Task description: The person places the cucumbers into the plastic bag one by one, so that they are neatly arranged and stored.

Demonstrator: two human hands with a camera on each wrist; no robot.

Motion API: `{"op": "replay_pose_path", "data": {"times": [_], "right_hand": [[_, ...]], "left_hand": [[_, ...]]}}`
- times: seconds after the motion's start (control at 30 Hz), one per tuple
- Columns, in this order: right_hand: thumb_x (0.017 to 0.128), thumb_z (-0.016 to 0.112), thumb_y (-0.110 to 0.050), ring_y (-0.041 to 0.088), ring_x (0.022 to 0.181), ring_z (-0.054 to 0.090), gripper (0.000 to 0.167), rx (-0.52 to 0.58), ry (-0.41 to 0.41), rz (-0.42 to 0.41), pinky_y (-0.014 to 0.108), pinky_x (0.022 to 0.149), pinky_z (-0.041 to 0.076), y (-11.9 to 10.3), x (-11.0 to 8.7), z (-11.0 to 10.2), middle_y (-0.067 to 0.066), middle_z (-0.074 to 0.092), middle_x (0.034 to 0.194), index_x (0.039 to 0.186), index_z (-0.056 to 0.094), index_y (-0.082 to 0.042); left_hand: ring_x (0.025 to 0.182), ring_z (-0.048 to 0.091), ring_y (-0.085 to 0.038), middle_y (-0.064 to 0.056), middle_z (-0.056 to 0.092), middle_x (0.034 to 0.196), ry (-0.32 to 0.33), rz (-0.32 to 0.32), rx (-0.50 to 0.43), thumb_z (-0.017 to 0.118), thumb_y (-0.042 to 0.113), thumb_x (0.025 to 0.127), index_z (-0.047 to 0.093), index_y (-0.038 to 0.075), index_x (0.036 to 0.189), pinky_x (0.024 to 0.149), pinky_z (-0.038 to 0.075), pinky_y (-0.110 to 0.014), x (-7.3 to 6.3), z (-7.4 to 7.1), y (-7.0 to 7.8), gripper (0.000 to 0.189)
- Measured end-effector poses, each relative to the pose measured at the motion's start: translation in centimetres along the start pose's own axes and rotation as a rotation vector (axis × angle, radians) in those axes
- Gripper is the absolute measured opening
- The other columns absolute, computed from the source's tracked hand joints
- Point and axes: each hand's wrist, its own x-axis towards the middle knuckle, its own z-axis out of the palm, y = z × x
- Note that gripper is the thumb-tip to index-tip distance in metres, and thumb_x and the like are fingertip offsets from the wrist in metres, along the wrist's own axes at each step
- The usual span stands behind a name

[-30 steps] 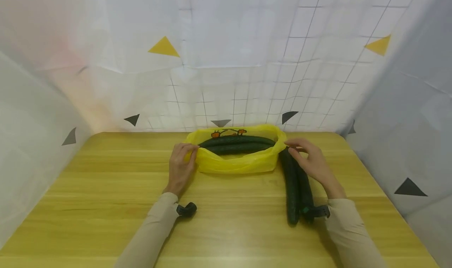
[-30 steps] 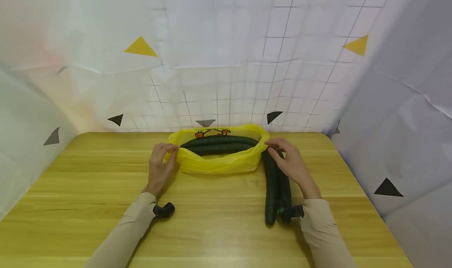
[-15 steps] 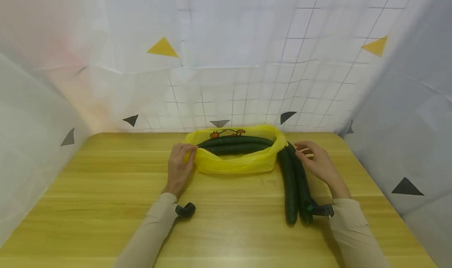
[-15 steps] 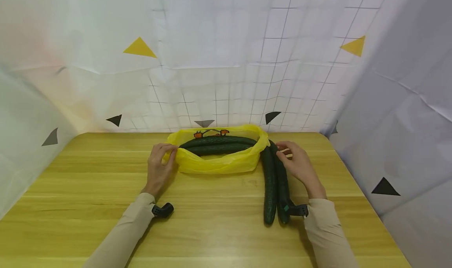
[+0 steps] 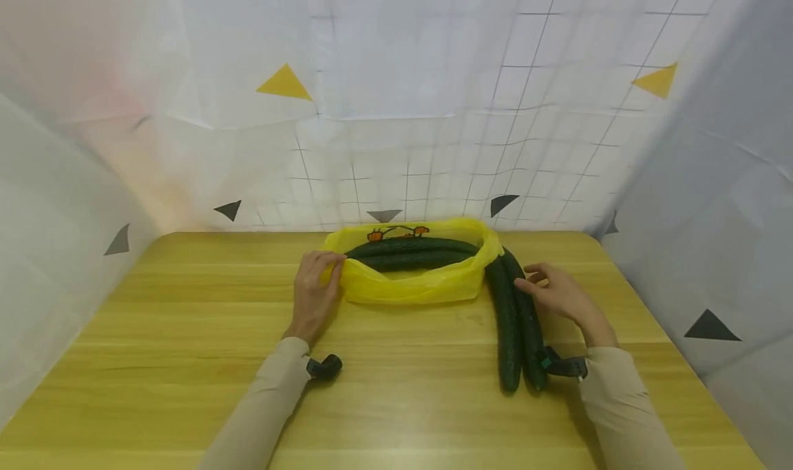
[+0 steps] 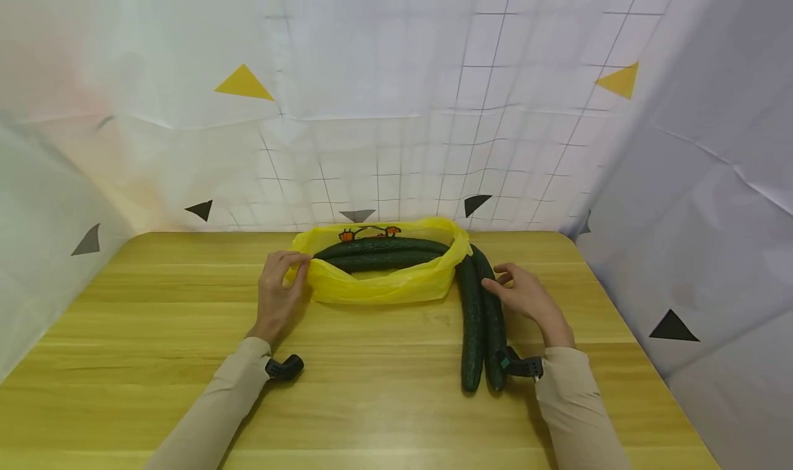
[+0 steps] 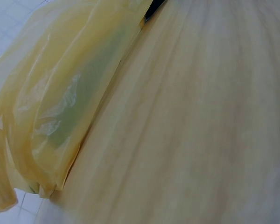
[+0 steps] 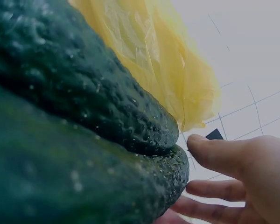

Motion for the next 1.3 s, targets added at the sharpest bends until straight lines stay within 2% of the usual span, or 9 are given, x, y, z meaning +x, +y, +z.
{"op": "replay_pose_path", "data": {"times": [0.27,0.5,0.7,0.93,1.3], "right_hand": [[0.093,0.05,-0.051,0.024,0.086,0.066,0.078,0.033,-0.123,0.073,0.041,0.075,0.054,0.02,0.24,0.12,0.036,0.043,0.132,0.143,0.029,0.006],[0.093,0.052,-0.051,0.033,0.098,0.062,0.08,0.021,-0.162,0.089,0.045,0.081,0.052,-0.14,0.23,0.25,0.035,0.046,0.13,0.142,0.029,0.008],[0.093,0.051,-0.05,0.042,0.11,0.055,0.079,-0.004,-0.162,0.076,0.051,0.087,0.048,0.0,0.15,0.32,0.035,0.046,0.13,0.14,0.031,0.01],[0.094,0.053,-0.046,0.04,0.106,0.057,0.077,0.023,-0.165,0.093,0.047,0.083,0.05,-0.04,0.1,0.41,0.036,0.045,0.13,0.139,0.031,0.012],[0.093,0.054,-0.043,0.044,0.11,0.054,0.075,0.025,-0.134,0.098,0.046,0.082,0.051,0.0,0.06,0.56,0.037,0.044,0.13,0.139,0.031,0.012]], "left_hand": [[0.092,0.054,-0.022,-0.007,0.065,0.095,-0.001,0.005,0.001,0.066,0.0,0.085,0.069,0.005,0.097,0.084,0.043,-0.026,0.04,0.05,-0.29,0.013],[0.092,0.054,-0.022,-0.006,0.065,0.096,-0.008,-0.005,-0.002,0.065,0.0,0.086,0.069,0.005,0.097,0.084,0.043,-0.026,0.03,0.03,-0.31,0.013],[0.091,0.054,-0.021,-0.006,0.065,0.096,-0.01,0.003,-0.004,0.066,0.001,0.086,0.069,0.005,0.097,0.083,0.043,-0.026,0.02,0.05,-0.41,0.013],[0.092,0.055,-0.022,-0.006,0.065,0.096,-0.008,0.004,-0.009,0.066,0.0,0.085,0.069,0.005,0.098,0.084,0.042,-0.025,-0.01,0.07,-0.31,0.014],[0.092,0.054,-0.022,-0.007,0.065,0.097,-0.015,0.002,-0.003,0.066,0.001,0.086,0.069,0.005,0.098,0.084,0.043,-0.026,-0.05,-0.01,-0.16,0.013]]}}
